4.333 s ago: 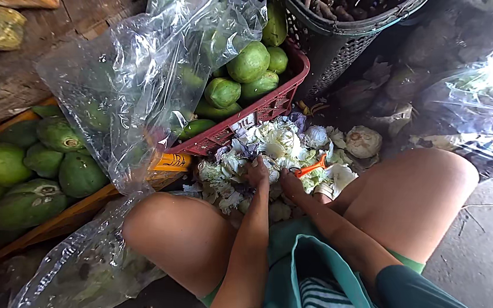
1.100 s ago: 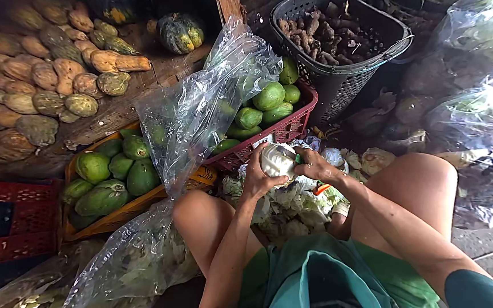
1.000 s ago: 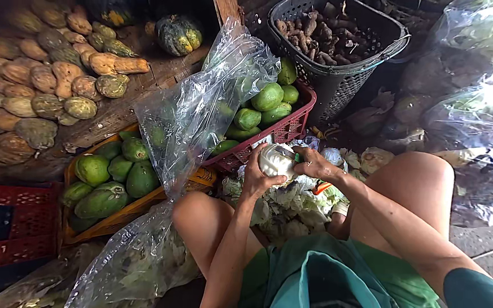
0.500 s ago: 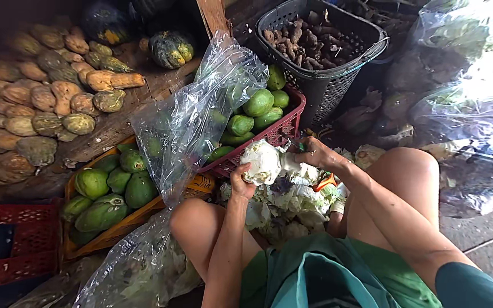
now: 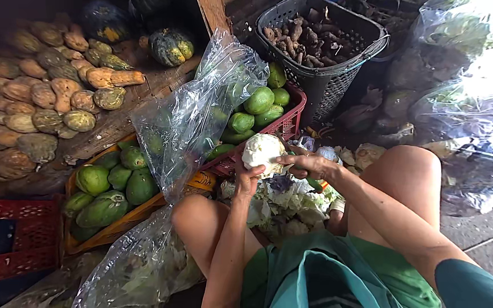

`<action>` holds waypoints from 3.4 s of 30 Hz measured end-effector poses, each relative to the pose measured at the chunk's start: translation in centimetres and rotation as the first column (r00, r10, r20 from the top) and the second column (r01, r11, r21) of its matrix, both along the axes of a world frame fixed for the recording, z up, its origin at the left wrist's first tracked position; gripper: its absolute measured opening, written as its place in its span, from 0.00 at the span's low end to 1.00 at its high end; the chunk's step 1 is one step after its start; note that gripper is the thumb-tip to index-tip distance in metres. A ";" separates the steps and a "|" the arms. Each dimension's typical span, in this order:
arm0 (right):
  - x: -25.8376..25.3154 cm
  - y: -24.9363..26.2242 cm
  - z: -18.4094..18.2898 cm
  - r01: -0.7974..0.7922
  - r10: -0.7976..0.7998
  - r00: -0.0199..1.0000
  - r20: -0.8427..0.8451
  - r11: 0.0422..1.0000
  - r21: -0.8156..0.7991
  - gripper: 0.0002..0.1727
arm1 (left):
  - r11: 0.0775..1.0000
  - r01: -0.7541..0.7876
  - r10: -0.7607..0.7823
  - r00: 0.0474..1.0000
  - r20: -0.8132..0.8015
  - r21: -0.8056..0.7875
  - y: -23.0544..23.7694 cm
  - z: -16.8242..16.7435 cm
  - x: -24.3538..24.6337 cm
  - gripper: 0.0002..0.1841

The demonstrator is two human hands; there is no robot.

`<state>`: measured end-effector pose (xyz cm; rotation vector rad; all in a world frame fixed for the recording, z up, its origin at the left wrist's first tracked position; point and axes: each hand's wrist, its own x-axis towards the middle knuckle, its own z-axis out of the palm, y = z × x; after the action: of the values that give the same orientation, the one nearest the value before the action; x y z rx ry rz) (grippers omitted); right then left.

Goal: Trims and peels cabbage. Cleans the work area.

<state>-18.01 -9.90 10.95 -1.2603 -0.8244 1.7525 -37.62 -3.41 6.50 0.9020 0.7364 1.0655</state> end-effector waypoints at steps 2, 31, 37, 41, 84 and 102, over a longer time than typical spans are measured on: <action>-0.4 0.2 -0.4 0.024 -0.025 1.000 0.018 0.999 0.047 0.14 | 0.999 0.029 -0.029 0.999 -0.030 0.015 0.1 -0.1 0.2 0.51; -1.6 0.8 -1.5 0.126 -0.141 0.929 0.343 0.990 0.065 0.40 | 0.993 0.035 -0.025 0.996 -0.085 0.114 -0.4 -1.1 1.1 0.59; -0.8 1.0 -2.5 -0.078 -0.062 0.788 0.613 0.977 0.199 0.28 | 0.992 -0.068 0.067 0.998 -0.013 -0.107 0.0 -0.2 0.7 0.45; 0.4 1.0 -1.5 -0.135 0.064 0.919 0.390 0.978 0.158 0.31 | 0.986 -0.108 0.105 0.994 -0.035 -0.130 0.2 0.0 0.4 0.42; 2.8 -0.2 -0.3 -0.200 0.057 0.869 0.492 0.949 0.244 0.42 | 0.983 -0.003 0.000 1.000 -0.014 -0.182 0.2 1.4 -1.1 0.16; 2.2 0.6 -1.0 -0.395 0.103 0.638 0.763 0.894 0.210 0.14 | 0.971 0.113 -0.157 0.966 -0.205 -0.211 -0.6 1.8 -0.9 0.16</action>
<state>-15.76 -9.32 9.99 -1.6643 -1.7914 1.1401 -38.49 -3.98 8.31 0.8935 0.9345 0.7625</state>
